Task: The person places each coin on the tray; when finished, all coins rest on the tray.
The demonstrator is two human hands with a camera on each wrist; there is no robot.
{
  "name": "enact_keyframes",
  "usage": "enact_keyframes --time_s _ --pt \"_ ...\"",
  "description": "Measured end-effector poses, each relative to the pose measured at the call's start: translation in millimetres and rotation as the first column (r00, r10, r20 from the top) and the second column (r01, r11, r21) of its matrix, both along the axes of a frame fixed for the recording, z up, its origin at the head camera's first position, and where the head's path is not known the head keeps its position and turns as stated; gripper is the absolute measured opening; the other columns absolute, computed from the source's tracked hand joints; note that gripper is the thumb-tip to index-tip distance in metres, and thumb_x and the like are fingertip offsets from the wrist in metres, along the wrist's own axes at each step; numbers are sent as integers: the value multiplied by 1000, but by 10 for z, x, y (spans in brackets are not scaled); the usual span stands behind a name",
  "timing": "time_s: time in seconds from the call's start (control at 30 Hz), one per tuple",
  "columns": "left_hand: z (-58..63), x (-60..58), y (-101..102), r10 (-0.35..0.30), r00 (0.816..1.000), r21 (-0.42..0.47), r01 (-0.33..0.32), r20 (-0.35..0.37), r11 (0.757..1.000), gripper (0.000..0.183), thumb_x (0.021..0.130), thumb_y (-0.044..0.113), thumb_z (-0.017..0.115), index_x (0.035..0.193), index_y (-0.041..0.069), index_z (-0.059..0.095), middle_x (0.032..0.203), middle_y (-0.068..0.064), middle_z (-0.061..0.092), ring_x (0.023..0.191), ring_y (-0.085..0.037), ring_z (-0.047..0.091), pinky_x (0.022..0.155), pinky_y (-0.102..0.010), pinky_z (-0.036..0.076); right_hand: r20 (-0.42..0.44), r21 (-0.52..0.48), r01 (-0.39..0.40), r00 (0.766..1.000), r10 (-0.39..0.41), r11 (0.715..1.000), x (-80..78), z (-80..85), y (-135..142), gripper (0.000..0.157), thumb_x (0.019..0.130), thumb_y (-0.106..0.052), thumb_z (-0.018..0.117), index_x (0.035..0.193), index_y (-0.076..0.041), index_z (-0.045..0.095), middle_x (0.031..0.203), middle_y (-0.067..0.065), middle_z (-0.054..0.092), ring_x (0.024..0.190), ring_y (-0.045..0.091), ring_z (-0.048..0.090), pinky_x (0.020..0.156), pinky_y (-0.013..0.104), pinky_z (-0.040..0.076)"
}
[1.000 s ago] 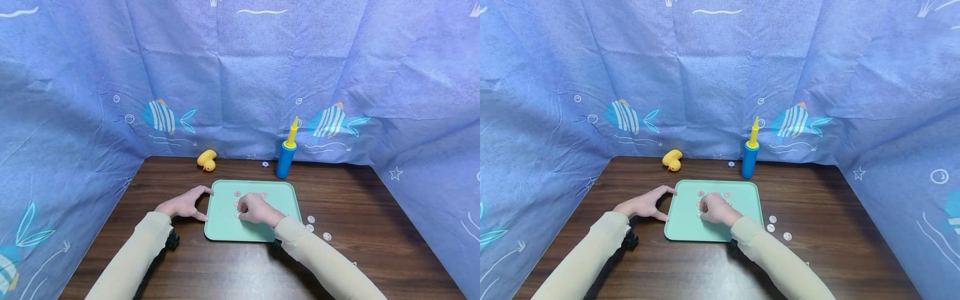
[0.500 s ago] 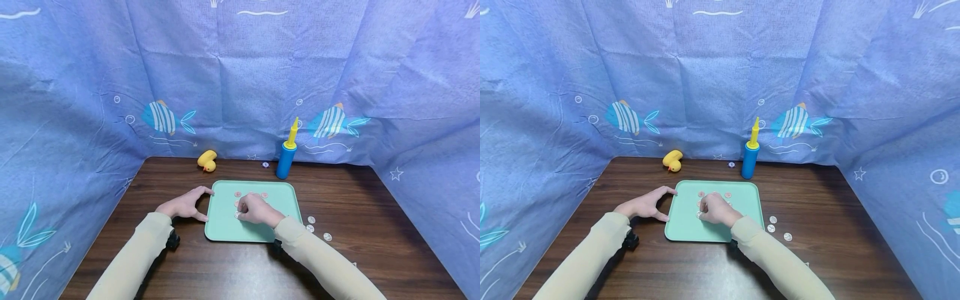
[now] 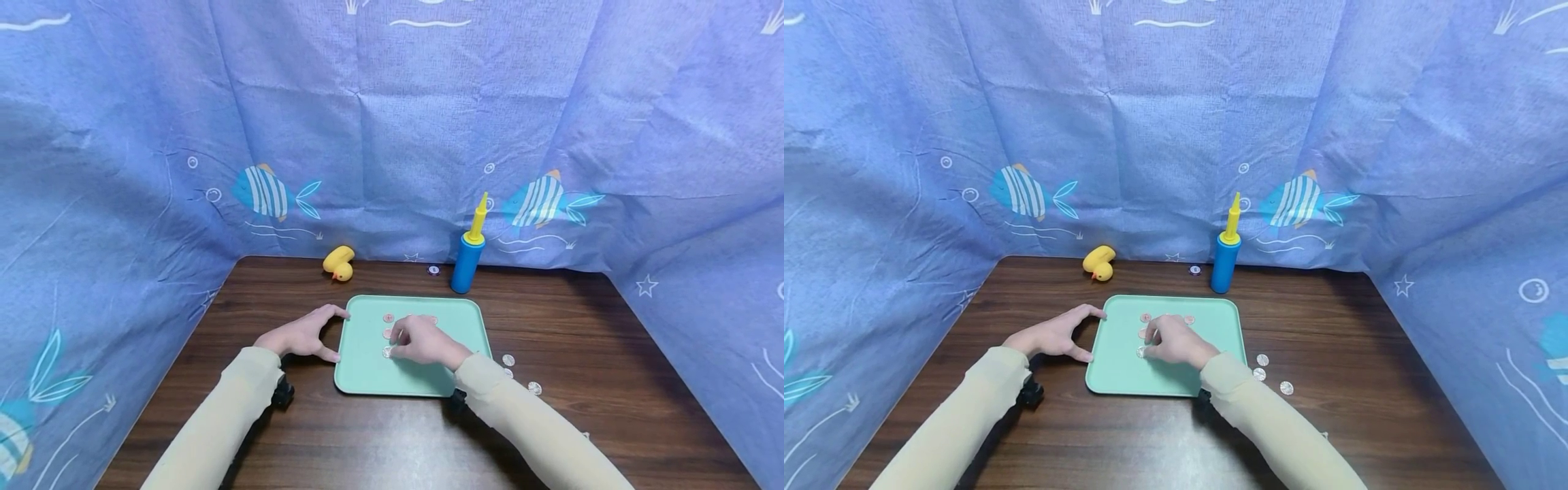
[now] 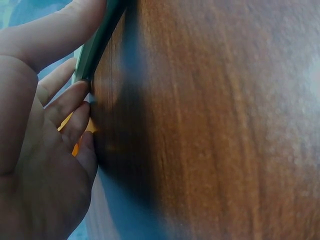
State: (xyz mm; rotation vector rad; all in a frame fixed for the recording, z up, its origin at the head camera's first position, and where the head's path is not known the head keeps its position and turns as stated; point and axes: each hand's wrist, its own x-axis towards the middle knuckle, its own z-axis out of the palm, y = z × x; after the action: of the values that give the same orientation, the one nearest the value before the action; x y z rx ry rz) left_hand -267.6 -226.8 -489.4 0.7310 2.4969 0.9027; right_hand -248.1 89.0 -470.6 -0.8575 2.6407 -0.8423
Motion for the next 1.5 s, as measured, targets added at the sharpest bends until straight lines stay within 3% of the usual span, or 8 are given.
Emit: enact_keyframes --time_s 0.4,0.63,0.93,1.07,1.3,1.5 --pt "18 3 12 10 1000 -14 -10 8 1000 90 82 44 91 155 16 44 162 -8 39 155 -32 29 123 -57 28 -89 -50 28 995 -32 998 -115 108 762 7 93 -15 80 92 -13 74 79 -7 68 71 6 61 67 27 52" --pt "27 8 16 5 1000 -9 -5 9 1000 91 83 42 90 155 13 43 162 -11 38 155 -34 29 123 -59 27 -87 -2 111 990 -110 994 -139 102 1257 6 93 -18 81 94 -16 76 81 -9 68 74 9 60 66 27 50" --pt "31 2 9 0 1000 -15 0 7 1000 90 83 44 90 155 13 43 162 -12 38 154 -35 29 122 -60 27 -121 46 119 986 -113 992 -97 91 1789 4 93 -17 81 95 -15 79 82 -13 71 70 5 58 66 26 49" --pt "40 5 13 7 1000 -9 -7 10 1000 90 83 43 90 154 14 44 161 -11 39 155 -35 29 122 -60 27 -113 64 92 990 -84 994 -59 82 1954 4 91 -14 81 95 -14 80 85 -12 73 71 5 60 67 27 50" --pt "35 3 15 7 1000 -17 -7 9 1000 89 83 42 90 155 15 44 162 -11 38 155 -35 29 122 -60 27 -13 27 8 1000 -8 1000 15 26 2126 13 88 -8 83 99 -13 79 94 -4 76 81 8 67 72 26 55" --pt "22 9 13 -1 1000 -14 1 4 1000 89 84 43 90 155 13 43 162 -12 38 155 -36 29 122 -60 27 10 4 6 1000 -6 1000 39 -29 2174 12 87 -11 86 96 -15 81 97 -3 76 84 15 68 74 30 57"
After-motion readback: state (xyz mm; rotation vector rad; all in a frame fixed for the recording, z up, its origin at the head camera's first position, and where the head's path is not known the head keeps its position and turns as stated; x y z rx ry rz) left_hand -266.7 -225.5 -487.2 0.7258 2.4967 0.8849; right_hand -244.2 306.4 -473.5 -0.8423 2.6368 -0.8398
